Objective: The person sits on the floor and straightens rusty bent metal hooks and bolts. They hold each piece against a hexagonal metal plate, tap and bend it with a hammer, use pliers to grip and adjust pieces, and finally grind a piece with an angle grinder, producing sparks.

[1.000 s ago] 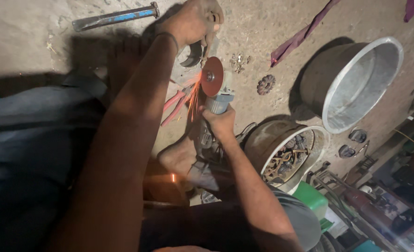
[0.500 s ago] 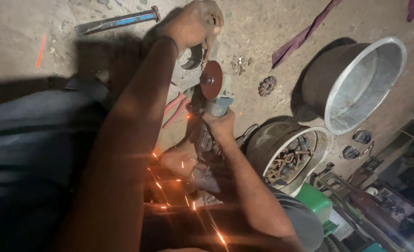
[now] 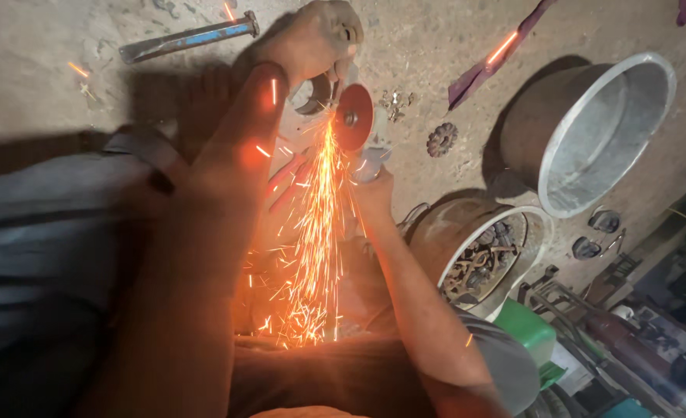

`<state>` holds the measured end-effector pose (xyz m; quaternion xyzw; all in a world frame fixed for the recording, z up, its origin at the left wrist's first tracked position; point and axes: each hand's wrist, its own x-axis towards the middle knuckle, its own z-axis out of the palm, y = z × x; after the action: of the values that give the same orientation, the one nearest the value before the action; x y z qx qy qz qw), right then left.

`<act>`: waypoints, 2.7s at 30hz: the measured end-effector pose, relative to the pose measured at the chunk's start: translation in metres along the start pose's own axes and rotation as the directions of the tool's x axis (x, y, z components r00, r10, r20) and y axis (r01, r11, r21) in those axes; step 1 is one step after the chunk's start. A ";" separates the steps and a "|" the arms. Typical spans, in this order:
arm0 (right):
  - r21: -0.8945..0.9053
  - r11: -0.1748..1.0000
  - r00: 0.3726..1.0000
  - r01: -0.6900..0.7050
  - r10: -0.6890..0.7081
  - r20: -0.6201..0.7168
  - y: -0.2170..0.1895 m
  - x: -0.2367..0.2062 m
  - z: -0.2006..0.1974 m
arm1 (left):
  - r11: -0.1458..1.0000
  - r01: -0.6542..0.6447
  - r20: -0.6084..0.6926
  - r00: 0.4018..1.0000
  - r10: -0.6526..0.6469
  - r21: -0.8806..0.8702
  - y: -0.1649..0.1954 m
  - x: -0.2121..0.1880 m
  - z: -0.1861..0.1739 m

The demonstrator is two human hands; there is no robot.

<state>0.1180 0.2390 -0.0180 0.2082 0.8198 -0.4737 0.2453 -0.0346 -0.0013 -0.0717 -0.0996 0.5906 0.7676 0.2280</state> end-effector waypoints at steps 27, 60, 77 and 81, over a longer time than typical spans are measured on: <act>0.032 0.994 0.993 -0.101 0.102 -0.052 -0.014 -0.008 0.007 | 0.996 -0.026 -0.080 0.996 0.033 0.087 -0.002 0.005 0.007; 0.003 0.990 0.990 -0.142 0.142 0.000 0.005 -0.004 0.001 | 0.997 0.074 -0.046 0.996 -0.074 0.003 0.001 0.002 0.003; 0.273 0.956 0.986 -0.109 0.139 -0.094 0.000 -0.015 -0.048 | 0.994 -0.098 0.163 0.981 0.104 -0.041 -0.005 0.007 -0.010; 0.276 0.952 0.984 -0.128 0.157 -0.086 0.008 -0.018 -0.045 | 0.996 -0.069 0.130 0.989 0.075 -0.051 -0.006 0.008 -0.009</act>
<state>0.1274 0.2800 0.0065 0.3236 0.7425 -0.5499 0.2038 -0.0397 -0.0066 -0.0824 -0.0327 0.5594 0.7938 0.2363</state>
